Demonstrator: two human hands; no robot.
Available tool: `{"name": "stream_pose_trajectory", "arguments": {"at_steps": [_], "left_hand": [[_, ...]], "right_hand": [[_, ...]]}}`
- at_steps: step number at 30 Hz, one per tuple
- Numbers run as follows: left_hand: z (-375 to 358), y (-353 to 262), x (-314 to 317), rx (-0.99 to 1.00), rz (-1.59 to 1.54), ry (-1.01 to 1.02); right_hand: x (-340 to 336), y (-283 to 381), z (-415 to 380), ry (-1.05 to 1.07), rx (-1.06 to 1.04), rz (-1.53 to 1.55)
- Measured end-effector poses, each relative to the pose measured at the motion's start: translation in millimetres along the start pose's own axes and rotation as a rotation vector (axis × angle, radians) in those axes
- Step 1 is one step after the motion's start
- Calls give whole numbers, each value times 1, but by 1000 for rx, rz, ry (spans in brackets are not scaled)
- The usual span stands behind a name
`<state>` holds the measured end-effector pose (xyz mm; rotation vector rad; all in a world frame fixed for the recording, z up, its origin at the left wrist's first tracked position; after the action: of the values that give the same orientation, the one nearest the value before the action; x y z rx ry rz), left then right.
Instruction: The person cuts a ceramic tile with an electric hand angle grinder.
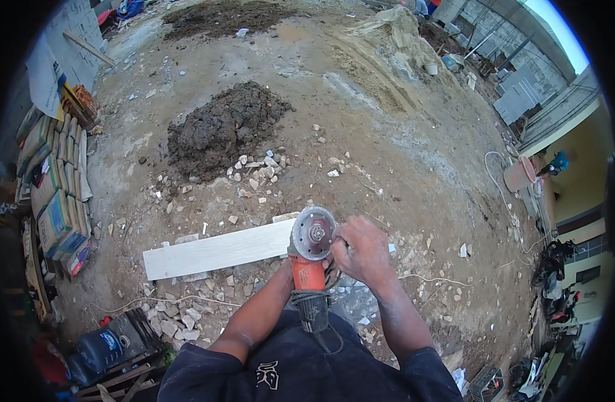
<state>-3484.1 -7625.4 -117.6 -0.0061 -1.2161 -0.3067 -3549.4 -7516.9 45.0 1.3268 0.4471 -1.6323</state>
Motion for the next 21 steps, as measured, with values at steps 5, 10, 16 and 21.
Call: {"name": "stream_pose_trajectory", "arguments": {"at_steps": [5, 10, 16, 21], "left_hand": [[-8, -8, -19, 53, 119, -364], [-6, -8, -21, 93, 67, -305], [-3, -4, -22, 151, -10, -218], [-2, 3, -10, 207, -8, -217]], "right_hand": [[-1, 11, 3, -62, -21, 87], [-2, 8, 4, 5, -41, -6], [1, 13, 4, -76, -34, 55], [4, 10, 0, -97, 4, 38]]}}
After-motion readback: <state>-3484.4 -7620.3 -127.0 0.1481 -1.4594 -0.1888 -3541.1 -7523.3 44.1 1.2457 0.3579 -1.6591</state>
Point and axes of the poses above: each hand's wrist, its own z-axis towards the middle knuckle, its own x-axis out of the palm, y = z × x, the point moved 1 cm from there along z, towards the middle knuckle, and after that the axes turned 10 degrees about -z, right-handed, at the moved point
